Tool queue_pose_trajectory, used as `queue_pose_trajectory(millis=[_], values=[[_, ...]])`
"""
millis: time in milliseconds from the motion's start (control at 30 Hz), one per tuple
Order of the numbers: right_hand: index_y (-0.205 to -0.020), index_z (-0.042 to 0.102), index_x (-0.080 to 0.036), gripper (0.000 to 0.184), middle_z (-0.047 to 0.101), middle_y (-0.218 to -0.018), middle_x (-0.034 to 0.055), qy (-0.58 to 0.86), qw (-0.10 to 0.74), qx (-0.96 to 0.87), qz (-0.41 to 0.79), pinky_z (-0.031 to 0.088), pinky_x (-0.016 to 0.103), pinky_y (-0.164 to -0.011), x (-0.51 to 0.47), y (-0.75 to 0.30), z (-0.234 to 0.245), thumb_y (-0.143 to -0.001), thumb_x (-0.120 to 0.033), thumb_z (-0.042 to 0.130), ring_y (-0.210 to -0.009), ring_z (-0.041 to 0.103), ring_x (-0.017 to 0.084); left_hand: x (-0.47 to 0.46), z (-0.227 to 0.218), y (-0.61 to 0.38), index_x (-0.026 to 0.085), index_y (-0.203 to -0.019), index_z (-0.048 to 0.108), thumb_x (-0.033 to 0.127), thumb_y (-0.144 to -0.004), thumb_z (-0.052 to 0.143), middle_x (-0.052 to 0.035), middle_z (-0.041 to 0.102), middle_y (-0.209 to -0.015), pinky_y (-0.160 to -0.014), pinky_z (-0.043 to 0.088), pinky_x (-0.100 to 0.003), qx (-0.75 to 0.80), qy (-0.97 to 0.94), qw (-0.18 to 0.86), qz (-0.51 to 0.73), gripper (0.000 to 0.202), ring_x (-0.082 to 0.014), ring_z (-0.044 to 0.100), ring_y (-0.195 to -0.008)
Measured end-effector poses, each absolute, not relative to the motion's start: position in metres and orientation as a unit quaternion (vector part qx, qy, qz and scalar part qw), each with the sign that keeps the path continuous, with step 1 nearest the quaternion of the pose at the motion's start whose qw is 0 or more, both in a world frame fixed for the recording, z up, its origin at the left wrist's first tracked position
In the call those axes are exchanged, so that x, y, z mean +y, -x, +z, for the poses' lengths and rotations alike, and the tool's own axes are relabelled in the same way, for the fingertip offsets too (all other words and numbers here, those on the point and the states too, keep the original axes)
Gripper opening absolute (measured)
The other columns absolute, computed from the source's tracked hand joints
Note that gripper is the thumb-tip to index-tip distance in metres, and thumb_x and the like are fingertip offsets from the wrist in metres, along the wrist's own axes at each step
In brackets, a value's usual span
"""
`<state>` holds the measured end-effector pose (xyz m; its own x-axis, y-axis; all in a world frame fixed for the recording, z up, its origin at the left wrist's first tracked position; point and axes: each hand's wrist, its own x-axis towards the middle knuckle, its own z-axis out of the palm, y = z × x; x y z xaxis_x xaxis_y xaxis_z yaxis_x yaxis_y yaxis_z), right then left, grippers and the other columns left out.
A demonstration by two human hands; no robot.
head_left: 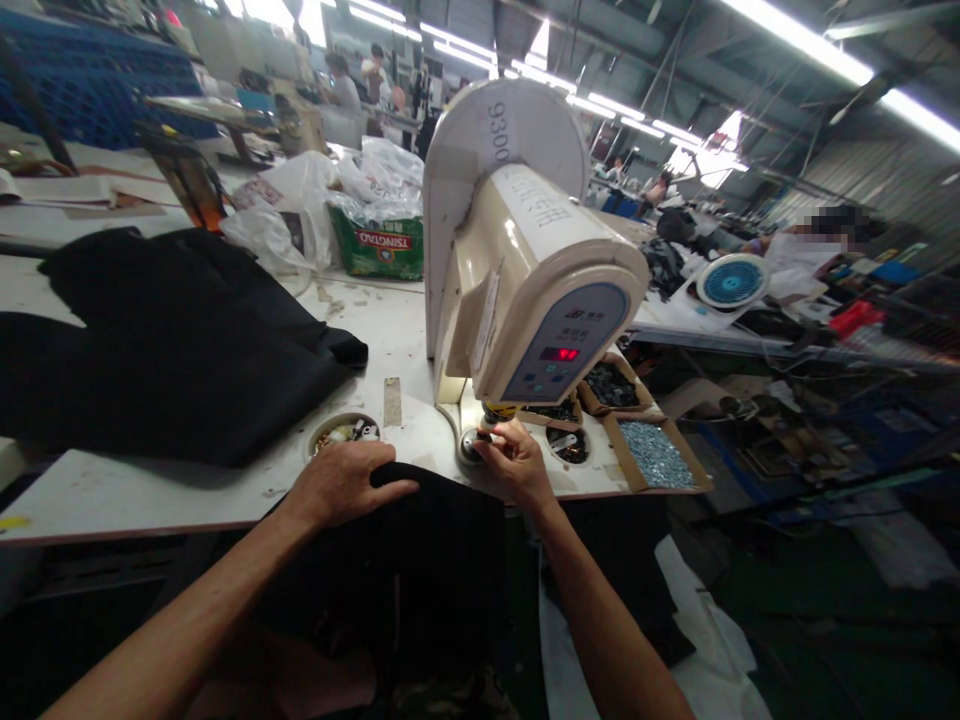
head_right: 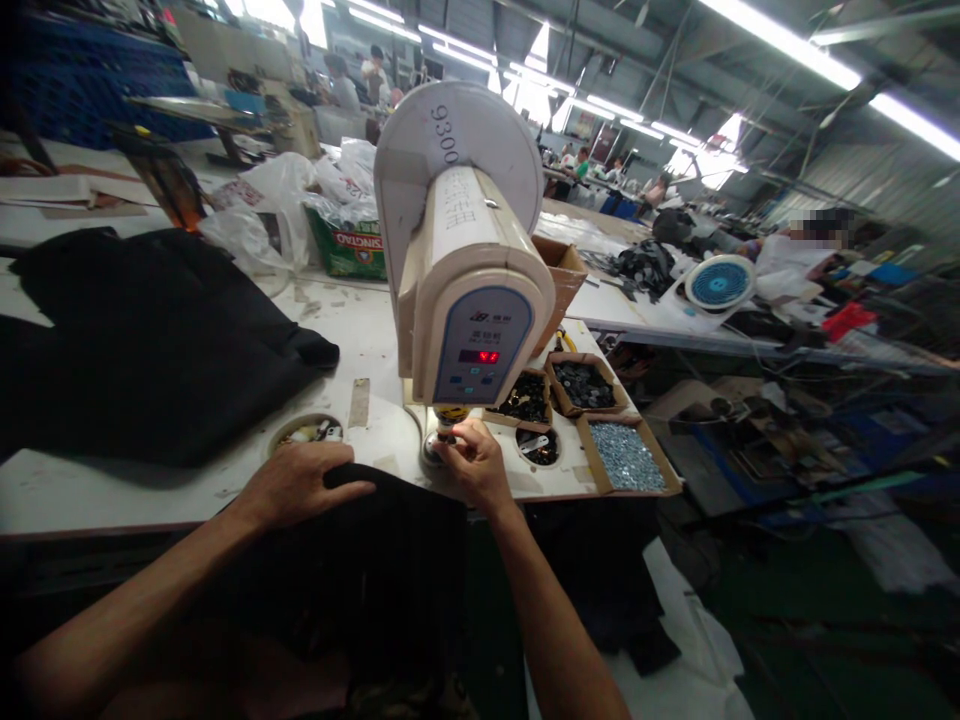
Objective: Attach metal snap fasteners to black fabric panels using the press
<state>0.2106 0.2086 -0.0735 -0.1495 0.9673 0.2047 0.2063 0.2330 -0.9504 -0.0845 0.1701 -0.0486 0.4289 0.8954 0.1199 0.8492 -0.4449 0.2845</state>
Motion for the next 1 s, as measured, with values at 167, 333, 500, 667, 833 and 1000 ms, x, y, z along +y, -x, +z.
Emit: queue_pose_trajectory(millis=[167,333,500,667,833,1000], values=[[-0.099,0.068,-0.021,0.037,0.055,-0.075,-0.0036,0.474,0.458,-0.615,0.433,0.039,0.023,-0.051,0.205,-0.214,-0.073,-0.079,-0.047,0.082,-0.057,0.045,0.010,0.170,-0.049,0.084,0.022,-0.074,0.058,0.068,-0.093,0.054,-0.0038,0.071,-0.079,-0.067,0.035,-0.032,0.517,-0.841,0.096,0.130,0.050,-0.0206,0.064,-0.072],[-0.102,0.065,-0.023,0.041,0.052,-0.066,-0.0054,0.494,0.449,-0.602,0.438,0.041,0.023,-0.048,0.203,-0.215,-0.070,-0.078,-0.052,0.080,-0.055,0.049,0.012,0.169,-0.047,0.083,0.022,-0.073,0.058,0.069,-0.092,0.054,-0.0036,0.071,-0.078,-0.067,0.036,-0.032,0.523,-0.836,0.100,0.133,0.051,-0.0201,0.064,-0.072],[-0.102,0.065,-0.023,0.039,0.052,-0.066,-0.0051,0.496,0.449,-0.608,0.426,0.042,0.024,-0.051,0.203,-0.214,-0.065,-0.080,-0.053,0.078,-0.057,0.051,0.013,0.170,-0.049,0.084,0.022,-0.075,0.058,0.069,-0.093,0.052,-0.0039,0.071,-0.080,-0.068,0.037,-0.032,0.517,-0.841,0.095,0.128,0.051,-0.0205,0.065,-0.073],[-0.098,0.065,-0.023,0.027,0.061,-0.081,0.0003,0.502,0.476,-0.620,0.370,0.048,0.028,-0.063,0.185,-0.211,-0.056,-0.090,-0.048,0.070,-0.066,0.056,0.015,0.170,-0.052,0.086,0.022,-0.073,0.056,0.068,-0.092,0.054,-0.0037,0.070,-0.077,-0.067,0.036,-0.031,0.520,-0.839,0.089,0.133,0.051,-0.0210,0.065,-0.073],[-0.114,0.070,-0.025,0.032,0.069,-0.105,0.0086,0.458,0.376,-0.758,0.272,0.053,0.040,-0.087,0.145,-0.193,-0.051,-0.089,-0.045,0.074,-0.093,0.065,0.025,0.169,-0.052,0.085,0.021,-0.072,0.058,0.067,-0.092,0.056,-0.0035,0.069,-0.076,-0.065,0.034,-0.031,0.518,-0.834,0.115,0.149,0.050,-0.0196,0.062,-0.071],[-0.122,0.071,-0.022,0.047,0.075,-0.110,0.0107,0.454,0.297,-0.779,0.316,0.053,0.046,-0.095,0.129,-0.178,-0.047,-0.081,-0.042,0.083,-0.104,0.068,0.032,0.176,-0.031,0.088,0.018,-0.063,0.054,0.063,-0.090,0.060,0.0035,0.052,-0.058,-0.059,0.033,-0.026,0.502,-0.797,0.292,0.163,0.053,-0.0118,0.050,-0.059]])
